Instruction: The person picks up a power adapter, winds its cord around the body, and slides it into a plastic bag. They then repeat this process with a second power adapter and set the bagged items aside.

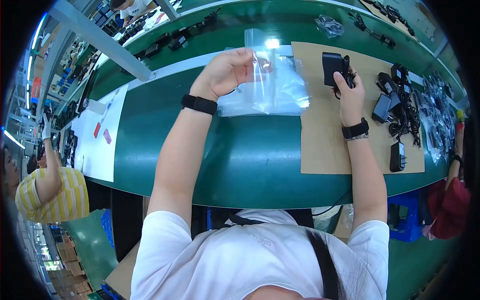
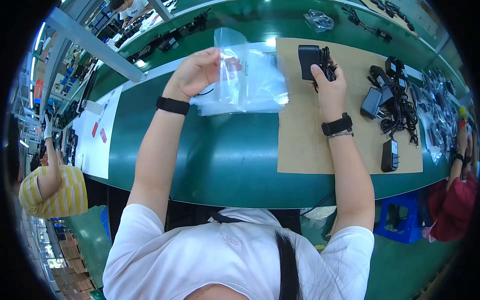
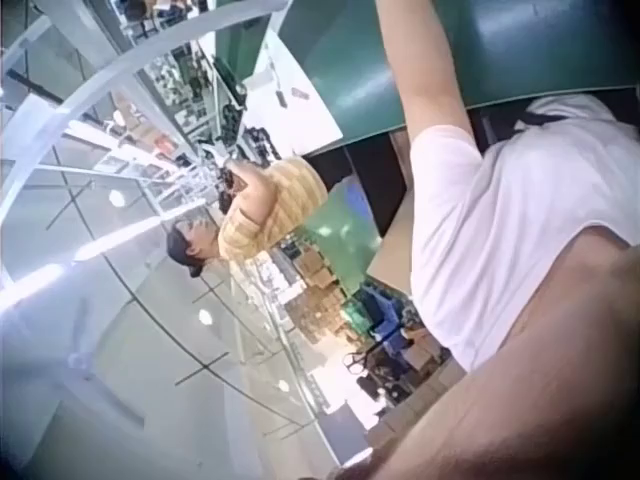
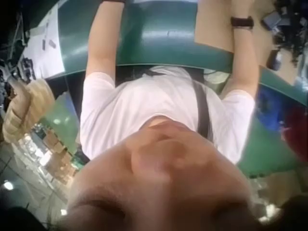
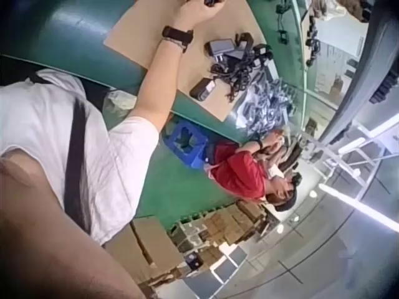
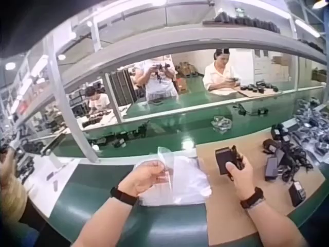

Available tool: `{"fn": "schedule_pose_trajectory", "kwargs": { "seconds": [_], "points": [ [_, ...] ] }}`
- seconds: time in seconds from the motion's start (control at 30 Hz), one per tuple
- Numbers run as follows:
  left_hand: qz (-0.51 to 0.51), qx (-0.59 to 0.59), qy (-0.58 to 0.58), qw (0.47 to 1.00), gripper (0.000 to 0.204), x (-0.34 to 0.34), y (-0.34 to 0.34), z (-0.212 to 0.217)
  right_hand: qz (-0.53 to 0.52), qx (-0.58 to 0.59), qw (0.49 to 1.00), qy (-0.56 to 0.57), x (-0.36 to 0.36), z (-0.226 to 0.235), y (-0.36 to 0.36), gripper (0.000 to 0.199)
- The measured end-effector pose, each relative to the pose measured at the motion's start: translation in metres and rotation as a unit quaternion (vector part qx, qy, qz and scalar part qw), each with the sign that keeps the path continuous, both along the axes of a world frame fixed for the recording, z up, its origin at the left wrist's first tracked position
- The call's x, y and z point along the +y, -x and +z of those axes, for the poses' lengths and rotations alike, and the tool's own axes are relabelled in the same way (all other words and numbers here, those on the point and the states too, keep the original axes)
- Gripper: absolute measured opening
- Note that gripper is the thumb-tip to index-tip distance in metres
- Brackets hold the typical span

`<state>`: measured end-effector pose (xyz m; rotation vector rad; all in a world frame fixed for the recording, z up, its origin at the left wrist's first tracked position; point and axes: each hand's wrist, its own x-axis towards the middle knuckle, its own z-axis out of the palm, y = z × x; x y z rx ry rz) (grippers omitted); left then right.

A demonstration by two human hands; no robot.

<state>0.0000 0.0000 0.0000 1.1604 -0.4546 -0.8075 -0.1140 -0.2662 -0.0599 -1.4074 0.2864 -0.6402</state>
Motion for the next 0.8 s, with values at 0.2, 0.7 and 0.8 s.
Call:
{"fn": "schedule_pose_trajectory", "kwargs": {
  "seconds": [0.2,0.7,0.8],
  "points": [
    [0.171,-0.074,-0.261,0.947,0.012,0.037,-0.017,0.009,0.044,-0.031,0.997,-0.057,0.01,0.002,-0.004,0.038],
    [0.206,-0.642,-0.346,0.652,0.042,-0.056,0.075,-0.067,0.046,-0.005,0.998,-0.034,0.005,0.0,-0.003,0.032],
    [0.191,-0.576,-0.489,0.627,0.044,-0.08,0.077,-0.07,0.033,0.001,0.999,-0.031,0.004,0.0,-0.002,0.032]
  ]
}}
